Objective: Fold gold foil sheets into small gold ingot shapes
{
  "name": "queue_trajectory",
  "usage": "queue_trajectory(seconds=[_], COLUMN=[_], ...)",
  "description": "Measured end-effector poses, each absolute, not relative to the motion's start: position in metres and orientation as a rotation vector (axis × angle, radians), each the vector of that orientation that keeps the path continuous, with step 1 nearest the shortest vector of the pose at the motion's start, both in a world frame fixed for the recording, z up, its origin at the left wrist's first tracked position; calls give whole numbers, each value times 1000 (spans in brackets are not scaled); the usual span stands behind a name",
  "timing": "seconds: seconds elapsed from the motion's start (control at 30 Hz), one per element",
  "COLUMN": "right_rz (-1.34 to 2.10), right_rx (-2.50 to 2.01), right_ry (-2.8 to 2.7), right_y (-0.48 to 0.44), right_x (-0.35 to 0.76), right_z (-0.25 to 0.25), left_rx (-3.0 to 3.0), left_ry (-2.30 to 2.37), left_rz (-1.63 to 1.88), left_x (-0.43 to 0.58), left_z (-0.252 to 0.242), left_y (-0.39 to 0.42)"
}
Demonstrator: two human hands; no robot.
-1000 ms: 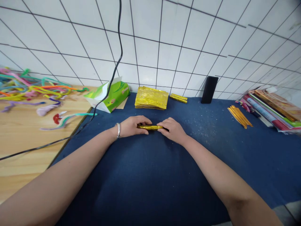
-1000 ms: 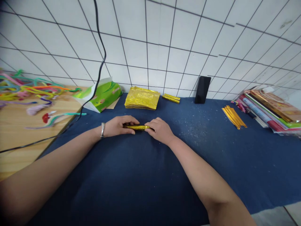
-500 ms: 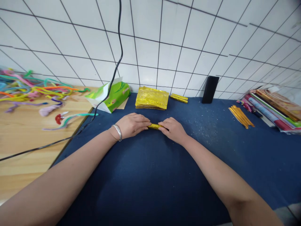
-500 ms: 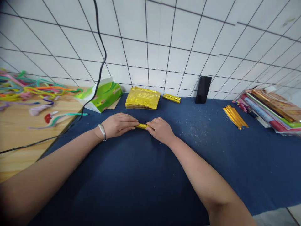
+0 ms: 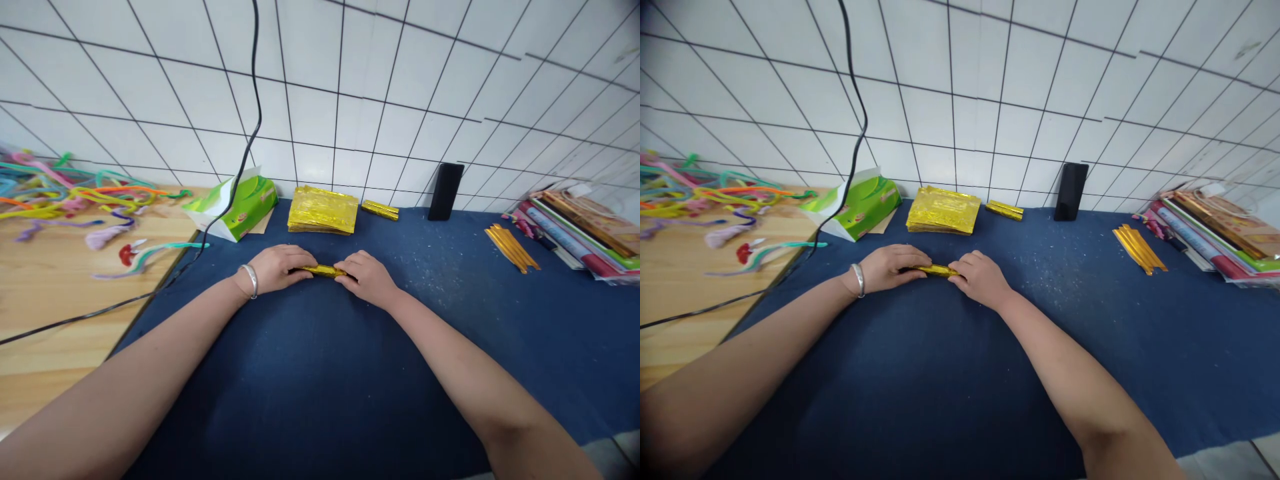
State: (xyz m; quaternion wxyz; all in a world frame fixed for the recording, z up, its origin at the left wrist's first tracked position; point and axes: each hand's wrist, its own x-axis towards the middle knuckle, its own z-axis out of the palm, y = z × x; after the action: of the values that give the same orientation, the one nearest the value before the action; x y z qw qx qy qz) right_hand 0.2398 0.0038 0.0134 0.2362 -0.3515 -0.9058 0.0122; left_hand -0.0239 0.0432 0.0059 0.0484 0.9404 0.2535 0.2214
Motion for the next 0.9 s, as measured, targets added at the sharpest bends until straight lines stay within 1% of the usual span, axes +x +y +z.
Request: queue_trajectory(seconds=[0.33, 0.9], right_rz=[121, 215], right_rx=[-1036, -1152], right_ry=[-2449, -2396], right_y=[3, 9], right_x=[238, 236], right_z=[19, 14], left_rx=[2674, 2677], left_ry=[864, 869], left_rz=[676, 651], left_x=[-23, -17], left_z=[2, 10], left_y=[45, 38])
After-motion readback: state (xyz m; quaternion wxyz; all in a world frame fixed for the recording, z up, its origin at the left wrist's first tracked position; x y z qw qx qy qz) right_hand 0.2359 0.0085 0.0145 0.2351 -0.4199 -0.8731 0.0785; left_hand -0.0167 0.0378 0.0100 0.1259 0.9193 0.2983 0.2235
